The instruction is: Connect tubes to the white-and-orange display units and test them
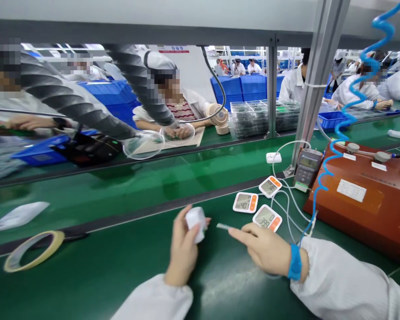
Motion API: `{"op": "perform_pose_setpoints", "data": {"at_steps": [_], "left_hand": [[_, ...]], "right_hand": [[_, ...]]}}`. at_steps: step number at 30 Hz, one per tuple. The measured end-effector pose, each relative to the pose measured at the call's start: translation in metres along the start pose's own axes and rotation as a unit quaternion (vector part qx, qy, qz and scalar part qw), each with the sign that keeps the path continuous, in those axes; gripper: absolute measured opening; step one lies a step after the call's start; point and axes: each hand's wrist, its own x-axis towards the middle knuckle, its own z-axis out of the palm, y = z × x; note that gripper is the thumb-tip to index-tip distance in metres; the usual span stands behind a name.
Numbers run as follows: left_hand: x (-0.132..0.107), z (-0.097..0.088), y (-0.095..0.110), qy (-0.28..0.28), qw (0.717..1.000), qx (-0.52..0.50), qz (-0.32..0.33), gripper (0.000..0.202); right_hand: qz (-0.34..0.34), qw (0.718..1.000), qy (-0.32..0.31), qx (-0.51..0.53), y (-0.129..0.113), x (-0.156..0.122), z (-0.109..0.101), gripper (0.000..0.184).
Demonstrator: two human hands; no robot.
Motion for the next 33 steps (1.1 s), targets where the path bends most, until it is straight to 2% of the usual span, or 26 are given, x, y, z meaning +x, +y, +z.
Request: {"op": "perform_pose_setpoints", "data": {"at_steps": [2,4,7,10,14,19,24,29,33], "left_hand": [[-0.029,0.034,-0.001,-0.061,0.993,-0.102,-0.023,0.062],[-0.052,0.06,-0.001,-0.107,0.98,-0.162,-0.045,0.057],[-0.068,0.076,0.002,-0.153,0.956,-0.225,-0.108,0.049],[-0.066,0.074,0.008,-0.16,0.935,-0.275,-0.159,0.049],[-0.058,0.069,0.014,-0.151,0.931,-0.284,-0.171,0.05],[-0.06,0.068,0.009,-0.182,0.942,-0.237,-0.151,0.05],[-0.062,0.065,0.006,-0.184,0.961,-0.174,-0.111,0.047],[-0.061,0.067,0.01,-0.17,0.95,-0.231,-0.123,0.048],[-0.061,0.065,0.007,-0.184,0.954,-0.205,-0.117,0.047]], "right_hand": [[-0.008,0.998,0.043,0.034,0.004,0.001,-0.004,0.062],[-0.011,0.996,0.086,0.036,0.009,0.003,-0.007,0.056],[-0.002,0.992,0.126,0.009,0.015,0.004,-0.012,0.034],[0.012,0.988,0.151,-0.003,0.015,0.005,-0.015,0.018],[0.029,0.986,0.163,-0.006,0.014,0.006,-0.016,0.018],[-0.019,0.992,0.129,0.001,0.015,0.005,-0.016,0.028],[0.012,0.988,0.154,-0.021,0.01,0.006,-0.017,0.015],[0.05,0.985,0.163,-0.004,0.006,0.008,-0.018,0.013],[0.044,0.99,0.137,0.0,0.008,0.007,-0.017,0.014]]}}
